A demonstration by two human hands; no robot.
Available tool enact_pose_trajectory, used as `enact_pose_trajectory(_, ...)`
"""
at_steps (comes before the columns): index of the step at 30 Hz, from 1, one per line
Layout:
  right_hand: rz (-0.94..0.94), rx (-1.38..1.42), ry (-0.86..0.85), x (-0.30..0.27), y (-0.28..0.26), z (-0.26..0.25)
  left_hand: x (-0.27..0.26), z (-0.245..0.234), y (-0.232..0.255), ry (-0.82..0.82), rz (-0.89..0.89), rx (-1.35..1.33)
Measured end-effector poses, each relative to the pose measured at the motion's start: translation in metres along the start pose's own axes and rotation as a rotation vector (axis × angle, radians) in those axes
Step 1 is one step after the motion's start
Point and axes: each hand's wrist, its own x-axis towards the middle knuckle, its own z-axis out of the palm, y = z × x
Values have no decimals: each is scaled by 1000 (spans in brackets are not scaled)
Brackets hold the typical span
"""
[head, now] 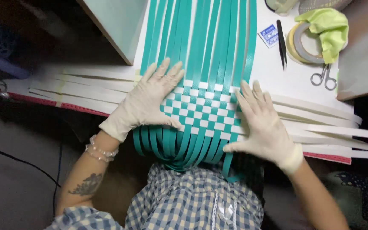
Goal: The person is weaving white plastic strips through a set of vertical green plastic strips to create a patterned component.
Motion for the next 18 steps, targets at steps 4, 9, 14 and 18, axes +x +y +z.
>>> enact_pose_trajectory(4,-20,-131,-45,20,30,18,6,11,-10,14,65,122)
enact_pose_trajectory(9,-75,-91,-34,23,29,25,5,16,-15,51,85,151)
enact_pose_trajectory(14,-49,-53,-29,23,28,27,6,15,-13,35,68,104)
enact_pose_trajectory(18,-11,-53,-12,22,24,26,13,15,1,70,17,101)
